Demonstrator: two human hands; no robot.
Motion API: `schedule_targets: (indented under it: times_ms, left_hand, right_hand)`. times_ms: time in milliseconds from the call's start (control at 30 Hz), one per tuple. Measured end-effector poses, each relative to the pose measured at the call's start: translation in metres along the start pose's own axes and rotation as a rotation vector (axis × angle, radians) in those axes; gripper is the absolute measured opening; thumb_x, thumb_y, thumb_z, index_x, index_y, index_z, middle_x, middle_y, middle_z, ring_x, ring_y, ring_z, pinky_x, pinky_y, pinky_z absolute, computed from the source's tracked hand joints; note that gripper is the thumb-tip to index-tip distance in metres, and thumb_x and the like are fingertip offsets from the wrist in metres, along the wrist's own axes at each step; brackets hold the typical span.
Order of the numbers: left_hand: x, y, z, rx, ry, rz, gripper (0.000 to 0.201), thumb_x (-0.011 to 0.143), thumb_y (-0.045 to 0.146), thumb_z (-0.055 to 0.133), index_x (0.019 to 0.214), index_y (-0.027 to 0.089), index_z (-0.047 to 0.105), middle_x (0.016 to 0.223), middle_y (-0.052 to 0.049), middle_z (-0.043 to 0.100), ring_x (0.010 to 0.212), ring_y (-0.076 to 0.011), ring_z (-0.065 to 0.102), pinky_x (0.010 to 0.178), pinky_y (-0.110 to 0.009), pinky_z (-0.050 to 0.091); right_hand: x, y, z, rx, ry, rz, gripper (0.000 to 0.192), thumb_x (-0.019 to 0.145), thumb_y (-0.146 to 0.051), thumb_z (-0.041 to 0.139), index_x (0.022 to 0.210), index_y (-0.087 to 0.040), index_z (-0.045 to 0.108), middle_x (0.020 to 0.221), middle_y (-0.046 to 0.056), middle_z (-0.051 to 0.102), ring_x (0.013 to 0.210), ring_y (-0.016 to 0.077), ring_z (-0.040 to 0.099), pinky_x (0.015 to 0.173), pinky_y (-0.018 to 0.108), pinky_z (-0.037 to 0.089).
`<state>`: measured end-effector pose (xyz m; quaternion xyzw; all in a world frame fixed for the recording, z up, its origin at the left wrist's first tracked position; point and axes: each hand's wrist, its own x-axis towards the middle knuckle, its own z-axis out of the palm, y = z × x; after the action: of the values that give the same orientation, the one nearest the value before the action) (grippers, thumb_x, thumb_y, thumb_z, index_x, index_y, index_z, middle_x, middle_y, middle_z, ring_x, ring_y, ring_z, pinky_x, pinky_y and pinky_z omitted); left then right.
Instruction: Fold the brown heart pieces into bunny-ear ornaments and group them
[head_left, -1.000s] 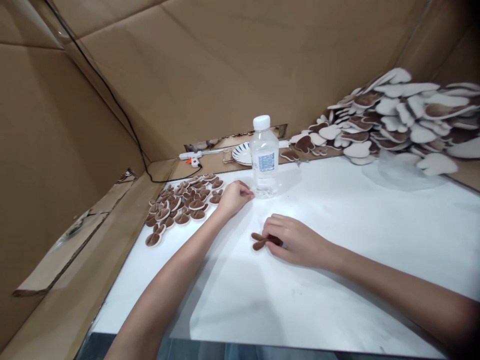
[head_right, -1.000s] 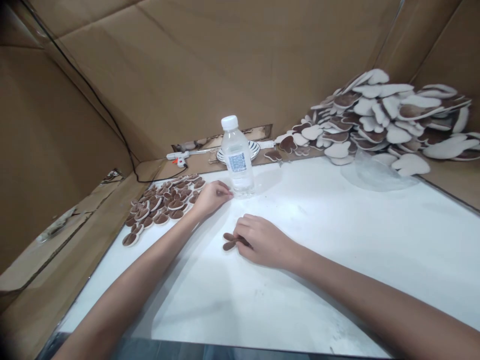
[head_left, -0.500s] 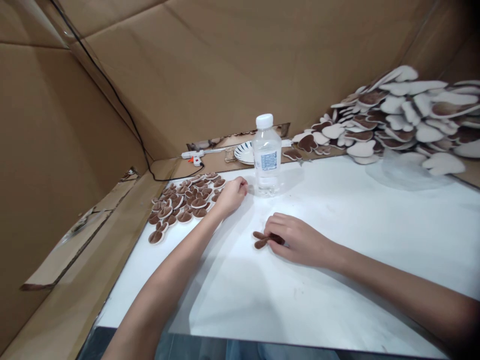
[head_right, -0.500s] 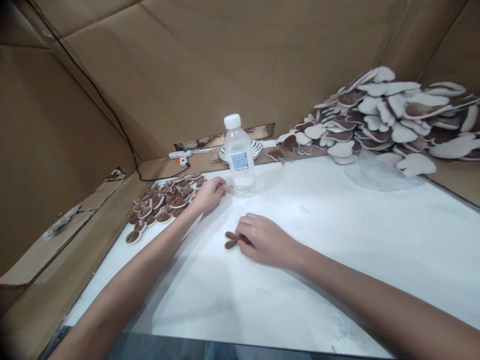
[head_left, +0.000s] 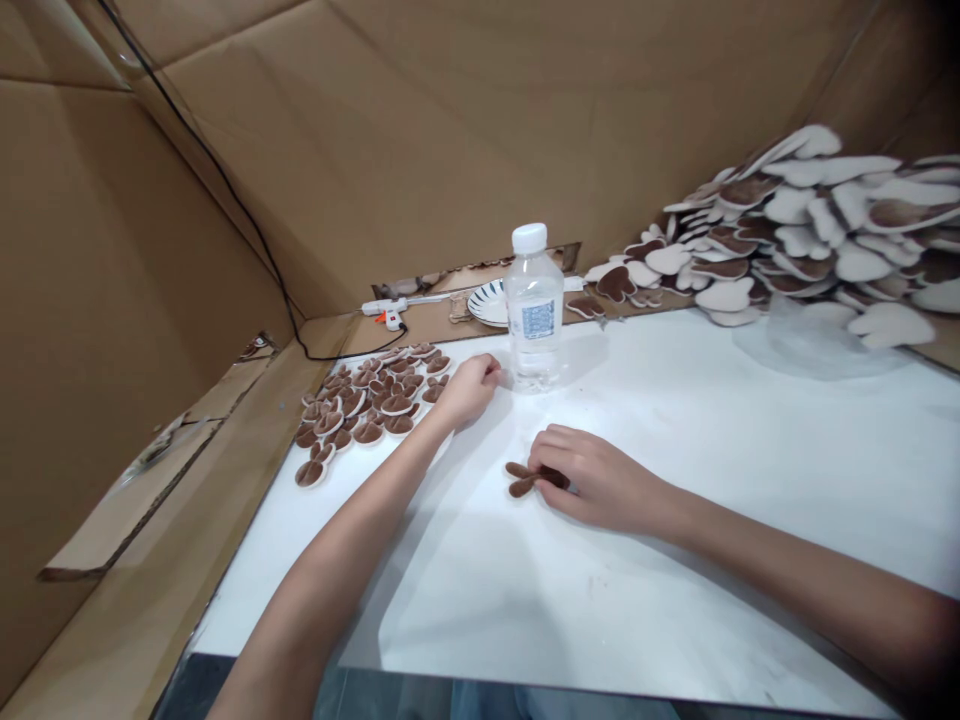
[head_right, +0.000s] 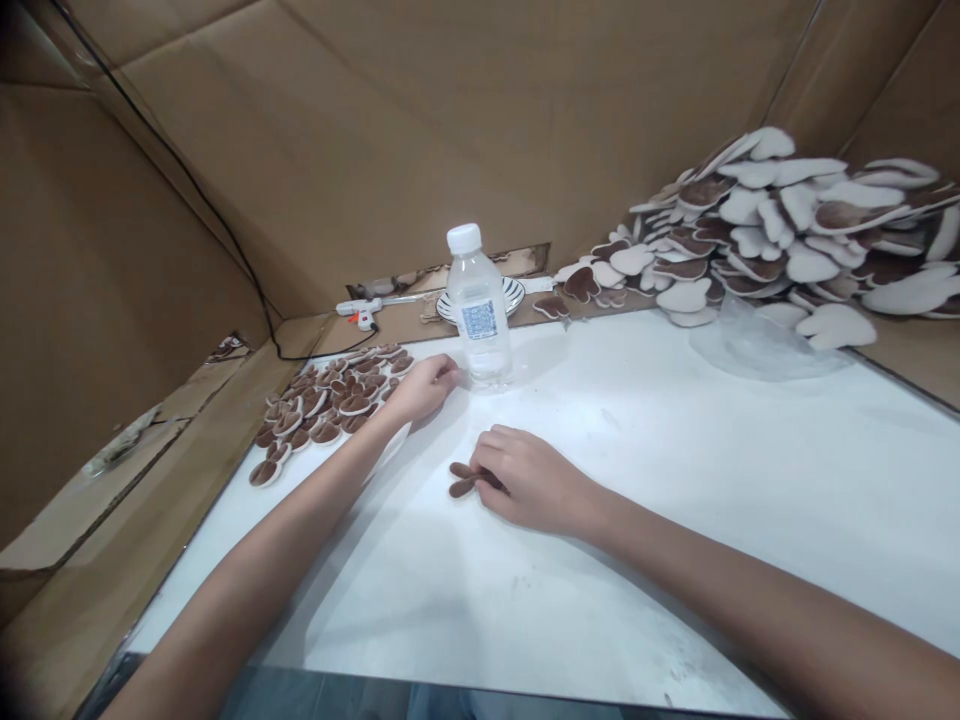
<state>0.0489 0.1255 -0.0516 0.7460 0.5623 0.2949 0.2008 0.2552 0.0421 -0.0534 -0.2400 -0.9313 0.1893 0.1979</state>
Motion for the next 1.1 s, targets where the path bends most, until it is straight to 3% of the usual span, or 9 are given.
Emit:
schedule_targets:
  times_ms: [67,167,267,333,633,800,967,1100]
  left_hand:
    - [0.001,0.002,-0.004,-0.084,0.0,0.0,0.012,0.088,0.019,0.039,0.079,0.016,0.047,0.093,-0.008,0.064,0.082,-0.0164,0.061,0.074,-0.029,0.048]
    - [0.005,0.007,-0.008,-0.435,-0.006,0.021,0.016,0.093,0.028,0.035,0.081,0.018,0.039,0.114,-0.009,0.06,0.096,-0.015,0.062,0.075,-0.025,0.049]
    - [0.007,0.011,-0.008,-0.793,-0.006,-0.003,0.026,0.088,0.039,0.049,0.08,0.018,0.037,0.111,-0.009,0.06,0.1,-0.0173,0.061,0.076,-0.026,0.048]
    - [0.006,0.012,-0.009,-0.856,-0.008,-0.028,0.031,0.084,0.043,0.056,0.079,0.018,0.037,0.108,-0.008,0.061,0.099,-0.0178,0.061,0.077,-0.027,0.048]
    - [-0.018,0.028,-0.012,-0.869,-0.024,-0.04,0.037,0.081,0.048,0.061,0.08,0.017,0.04,0.122,-0.013,0.056,0.113,-0.0234,0.056,0.09,-0.037,0.046]
    - [-0.039,0.045,-0.012,-0.834,-0.115,-0.031,0.036,0.083,0.047,0.058,0.079,0.017,0.039,0.132,-0.018,0.05,0.116,-0.0273,0.056,0.091,-0.039,0.044]
    - [-0.063,0.064,-0.019,-0.75,-0.246,0.041,0.028,0.09,0.041,0.049,0.08,0.016,0.042,0.13,-0.018,0.053,0.118,-0.0258,0.054,0.09,-0.037,0.045]
    - [-0.081,0.071,-0.03,-0.711,-0.236,0.094,0.024,0.093,0.038,0.044,0.081,0.017,0.043,0.125,-0.015,0.056,0.111,-0.0228,0.057,0.084,-0.034,0.047]
  right_hand:
    - [0.0,0.0,0.0,0.005,-0.004,0.002,0.013,0.084,-0.01,0.045,0.076,-0.017,0.052,0.078,0.004,0.056,0.077,0.0166,0.051,0.07,0.03,0.042]
    - [-0.001,0.0,0.0,0.018,-0.005,0.003,0.013,0.084,-0.01,0.045,0.076,-0.017,0.052,0.078,0.003,0.056,0.077,0.0162,0.052,0.07,0.03,0.042]
    - [-0.002,0.0,0.0,0.022,0.005,-0.002,0.012,0.084,-0.01,0.045,0.077,-0.017,0.052,0.077,0.003,0.056,0.077,0.0159,0.052,0.07,0.029,0.042]
    - [-0.001,0.0,0.0,0.018,0.008,0.001,0.013,0.084,-0.011,0.044,0.076,-0.017,0.051,0.078,0.003,0.056,0.077,0.0158,0.052,0.07,0.029,0.042]
    - [0.001,0.0,0.002,0.017,0.006,0.0,0.014,0.083,-0.01,0.046,0.081,-0.016,0.058,0.078,0.004,0.058,0.078,0.0171,0.053,0.071,0.031,0.043]
    - [0.0,0.0,0.001,0.033,0.004,-0.006,0.017,0.083,-0.01,0.046,0.081,-0.017,0.061,0.079,0.005,0.059,0.079,0.0178,0.054,0.074,0.032,0.044]
    - [0.0,0.001,0.002,0.063,0.033,-0.023,0.02,0.085,-0.012,0.045,0.083,-0.019,0.064,0.082,0.004,0.061,0.084,0.0184,0.056,0.079,0.034,0.044]
    - [0.001,0.002,0.004,0.033,0.055,-0.036,0.016,0.085,-0.014,0.046,0.081,-0.018,0.061,0.079,0.004,0.06,0.081,0.0181,0.055,0.077,0.033,0.044]
